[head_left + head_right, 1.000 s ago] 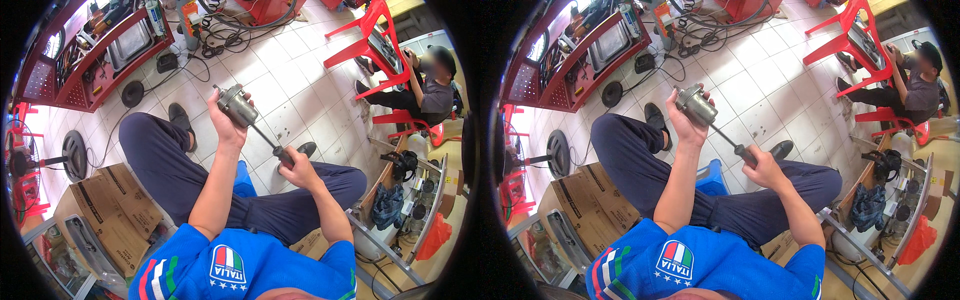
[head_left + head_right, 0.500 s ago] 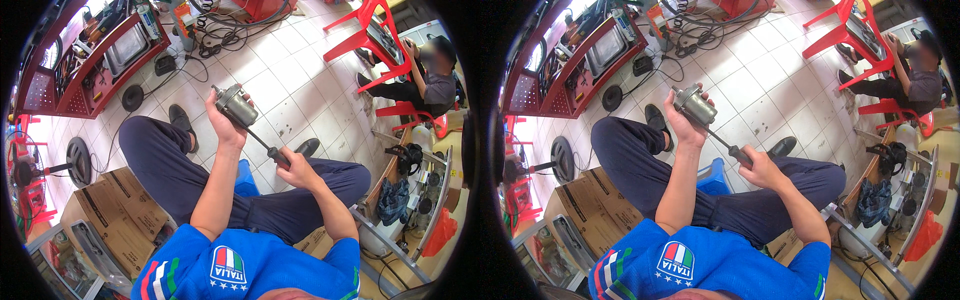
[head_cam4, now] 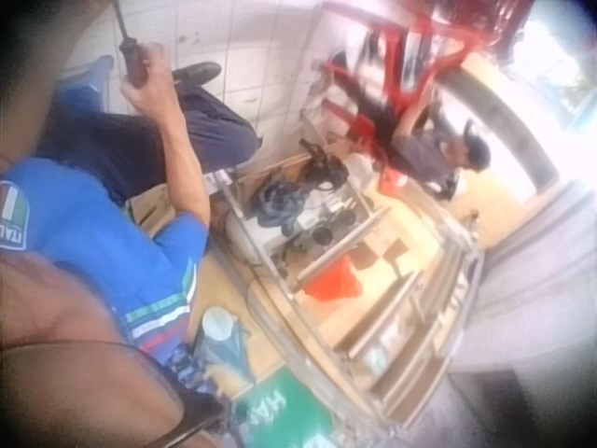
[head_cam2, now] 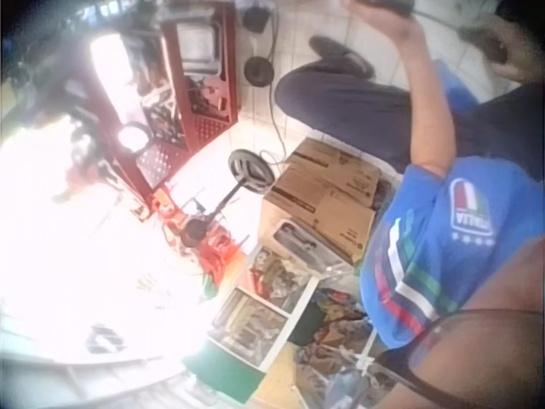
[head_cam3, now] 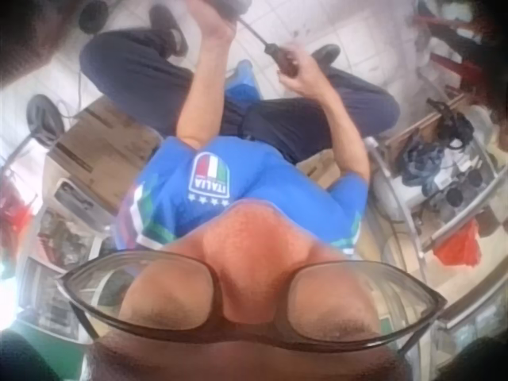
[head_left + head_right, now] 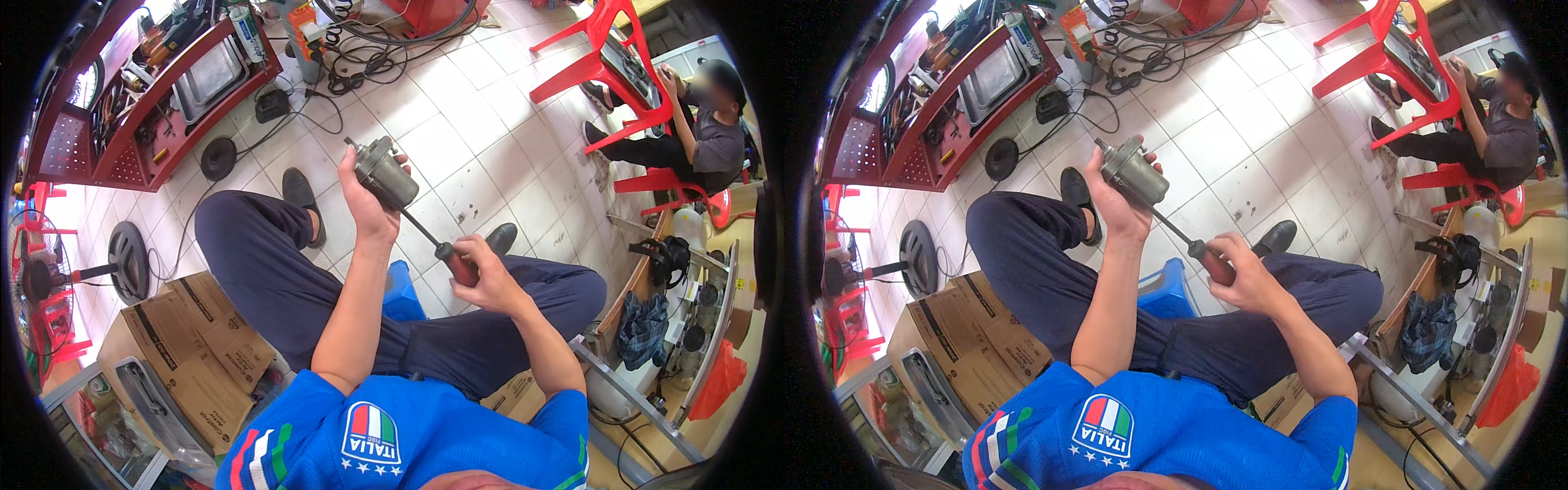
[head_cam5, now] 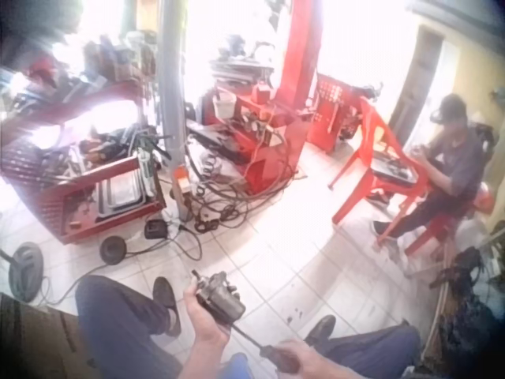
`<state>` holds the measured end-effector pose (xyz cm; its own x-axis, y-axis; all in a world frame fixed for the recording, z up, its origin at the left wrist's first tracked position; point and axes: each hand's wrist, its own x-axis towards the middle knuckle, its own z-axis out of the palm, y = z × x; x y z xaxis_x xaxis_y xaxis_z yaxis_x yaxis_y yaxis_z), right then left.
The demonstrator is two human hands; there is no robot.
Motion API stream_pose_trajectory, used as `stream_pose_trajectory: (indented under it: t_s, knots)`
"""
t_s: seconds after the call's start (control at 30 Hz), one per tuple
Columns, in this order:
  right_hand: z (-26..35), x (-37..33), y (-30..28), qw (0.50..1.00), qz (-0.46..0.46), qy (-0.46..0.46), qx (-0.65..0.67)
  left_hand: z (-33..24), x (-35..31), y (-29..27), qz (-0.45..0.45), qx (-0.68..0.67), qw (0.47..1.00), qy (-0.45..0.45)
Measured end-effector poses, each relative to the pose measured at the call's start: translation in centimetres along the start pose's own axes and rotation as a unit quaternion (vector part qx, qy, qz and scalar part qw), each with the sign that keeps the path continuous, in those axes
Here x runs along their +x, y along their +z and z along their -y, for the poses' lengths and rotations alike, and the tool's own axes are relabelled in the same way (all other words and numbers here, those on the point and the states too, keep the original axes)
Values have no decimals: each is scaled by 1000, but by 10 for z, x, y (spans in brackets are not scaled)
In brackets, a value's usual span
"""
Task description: The person holds a small metal motor component and uses a screwdriver to remove screws from its housing, turning the part over to work on different sides.
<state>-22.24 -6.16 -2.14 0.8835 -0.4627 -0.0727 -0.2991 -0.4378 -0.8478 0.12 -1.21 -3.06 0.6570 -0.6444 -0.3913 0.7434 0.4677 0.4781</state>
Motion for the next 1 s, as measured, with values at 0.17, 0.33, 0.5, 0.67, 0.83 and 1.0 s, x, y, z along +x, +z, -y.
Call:
stream_pose_trajectory:
  t_s: [0.17,0.33,0.5,0.67,0.83,1.0]
  knots:
    - [4,7,1,979,52,184,63,-1,-3,0,12,-5,1000,3]
    - [0,3,0,983,153,83,-54,-2,-5,4,-1,-35,999,7]
    - [0,5,8,996,23,91,1,-4,-5,0,30,-42,999,-2]
    - [13,11,-2,982,132,132,-22,-5,-6,2,17,-52,998,10]
    - [14,13,-2,983,71,167,-19,-3,-7,4,16,-45,999,-3]
    - [9,11,-11,985,94,146,7,-1,-1,0,14,-66,998,0]
